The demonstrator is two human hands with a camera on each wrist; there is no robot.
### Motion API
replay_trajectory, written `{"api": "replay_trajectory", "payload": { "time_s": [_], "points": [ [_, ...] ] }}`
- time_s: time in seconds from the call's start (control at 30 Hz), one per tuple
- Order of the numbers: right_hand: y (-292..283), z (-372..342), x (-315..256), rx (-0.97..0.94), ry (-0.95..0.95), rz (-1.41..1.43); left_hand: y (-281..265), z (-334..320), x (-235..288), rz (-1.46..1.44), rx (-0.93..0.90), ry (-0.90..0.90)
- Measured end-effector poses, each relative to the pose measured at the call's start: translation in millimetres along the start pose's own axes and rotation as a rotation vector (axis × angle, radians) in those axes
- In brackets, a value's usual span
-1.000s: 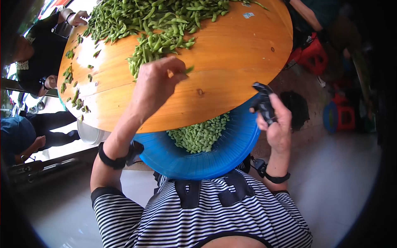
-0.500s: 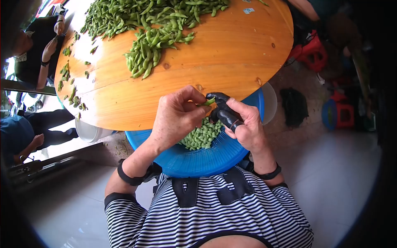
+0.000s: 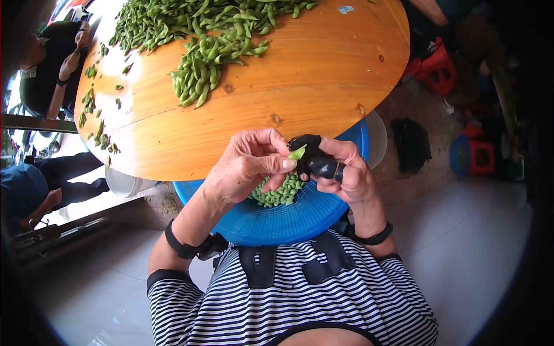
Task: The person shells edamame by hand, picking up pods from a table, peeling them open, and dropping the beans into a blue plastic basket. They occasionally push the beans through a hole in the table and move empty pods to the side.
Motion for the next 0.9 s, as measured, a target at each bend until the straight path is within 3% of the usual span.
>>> {"api": "replay_trajectory", "payload": {
  "time_s": [0.07, 0.17, 0.2, 0.23, 0.27, 0.33, 0.37, 0.53, 0.63, 0.73, 0.8, 0.83, 0.9],
  "points": [
    [-3, -2, 6, 0.032, 0.098, 0.127, -3, 1, -7, -0.036, -0.006, -0.014],
    [2, 2, -1, 0.038, 0.069, 0.064, 0, 1, -13, -0.071, 0.002, 0.013],
    [6, 2, -2, 0.038, 0.070, 0.065, 3, 0, -12, 0.047, 0.118, 0.063],
    [10, 1, -4, 0.042, 0.016, -0.149, 5, -1, -12, 0.165, 0.235, 0.112],
    [15, 0, -6, 0.044, -0.037, -0.364, 8, 2, -16, 0.163, 0.238, 0.113],
    [22, 2, -7, 0.100, -0.006, -0.430, 11, 3, -14, 0.241, 0.375, 0.295],
    [23, 3, -7, 0.126, -0.054, -0.485, 14, 0, -13, 0.334, 0.407, 0.288],
    [15, 2, -8, 0.170, -0.091, -0.511, 1, -2, -3, 0.464, 0.360, 0.156],
    [13, 0, -10, 0.132, 0.038, -0.477, -5, -1, 1, 0.340, 0.153, -0.027],
    [16, -1, -10, 0.113, 0.018, -0.545, 0, 1, -3, 0.228, 0.180, 0.008],
    [24, 1, -14, 0.152, -0.225, -0.829, 0, 2, -9, 0.189, 0.201, 0.004],
    [26, 0, -13, 0.151, -0.225, -0.829, -2, 3, -13, 0.149, 0.222, 0.000],
    [36, -5, -18, 0.122, -0.395, -1.203, -4, 4, -19, 0.088, 0.194, 0.042]
  ]
}}
Point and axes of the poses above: each hand's wrist, its own z-axis towards the middle knuckle, its own y-axis out of the palm, x = y × z, the point moved 3 cm from there along z, towards the middle knuckle, and after that the axes turned 8 degrees about -y, right-handed, at the moved point
